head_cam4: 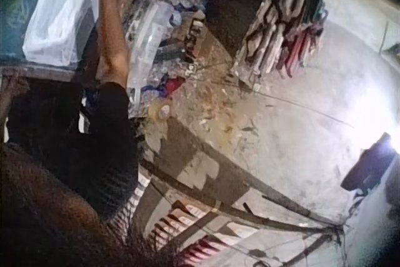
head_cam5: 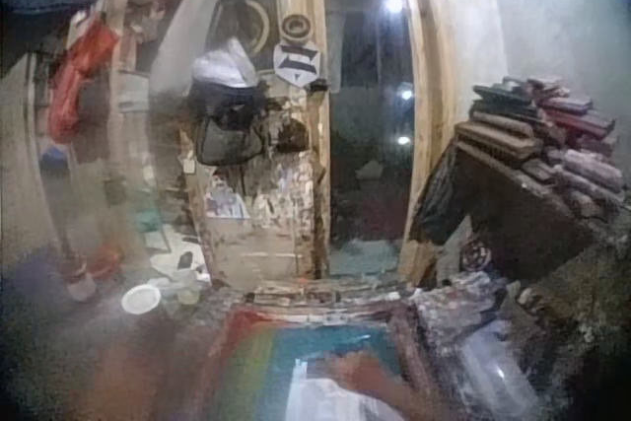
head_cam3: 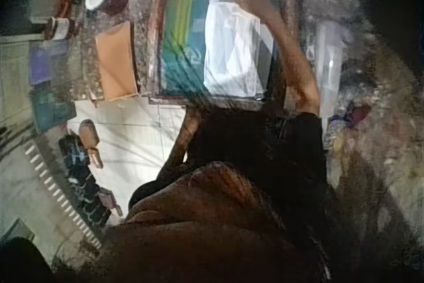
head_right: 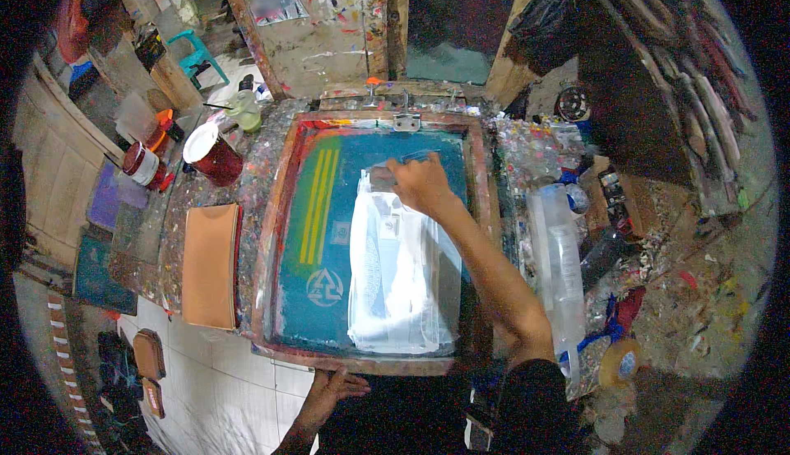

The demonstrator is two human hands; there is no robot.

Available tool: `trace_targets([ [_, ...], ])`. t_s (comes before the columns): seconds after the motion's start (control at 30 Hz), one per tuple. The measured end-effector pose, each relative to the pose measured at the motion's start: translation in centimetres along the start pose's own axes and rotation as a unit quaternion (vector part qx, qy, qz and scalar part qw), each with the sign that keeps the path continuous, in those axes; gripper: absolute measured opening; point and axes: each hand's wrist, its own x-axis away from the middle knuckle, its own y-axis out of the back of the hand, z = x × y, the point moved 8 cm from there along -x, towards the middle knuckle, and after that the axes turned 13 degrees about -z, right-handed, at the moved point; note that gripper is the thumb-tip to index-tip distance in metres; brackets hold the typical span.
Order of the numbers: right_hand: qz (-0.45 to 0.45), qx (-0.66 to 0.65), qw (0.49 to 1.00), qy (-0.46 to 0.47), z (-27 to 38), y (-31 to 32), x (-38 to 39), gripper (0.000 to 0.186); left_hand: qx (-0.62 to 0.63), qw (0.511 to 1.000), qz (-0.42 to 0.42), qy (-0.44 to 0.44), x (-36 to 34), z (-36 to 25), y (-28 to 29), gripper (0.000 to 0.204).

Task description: The person performs screen printing on brown envelopes by placing each envelope onto the press, lowering the screen, applying ink with a squeegee, and then raising the screen to set the printed item aside while another person provides new envelopes.

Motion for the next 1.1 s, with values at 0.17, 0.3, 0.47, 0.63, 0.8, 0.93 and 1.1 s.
trace_targets([
  [0.17,0.050,-0.012,0.998,-0.036,4.5,0.9,5.9,0.026,0.024,0.999,0.001,-0.029,0.7,-0.2,-0.1,0.038],
  [0.3,0.126,-0.091,0.985,-0.073,12.1,4.4,13.5,0.043,0.008,1.000,0.013,-0.010,0.8,0.6,0.1,0.038],
  [0.47,0.098,-0.069,0.991,-0.059,17.2,6.7,20.1,0.037,0.020,0.998,-0.002,-0.056,1.1,-0.5,-0.5,0.038],
  [0.63,0.054,-0.044,0.997,-0.039,18.0,8.4,20.7,0.044,0.048,0.983,0.011,-0.176,1.0,-1.0,-0.9,0.032],
  [0.8,-0.065,0.019,0.991,-0.118,19.3,13.7,20.3,0.052,0.059,0.943,0.055,-0.324,3.4,-3.1,-0.4,0.038],
  [0.93,-0.200,0.070,0.975,-0.064,20.0,20.2,16.7,0.056,-0.003,0.919,0.033,-0.393,7.5,-9.5,-1.7,0.033],
  [1.1,-0.286,0.073,0.955,-0.018,18.0,29.3,6.7,0.056,0.158,0.870,-0.019,-0.467,8.7,-20.8,-5.9,0.031],
])
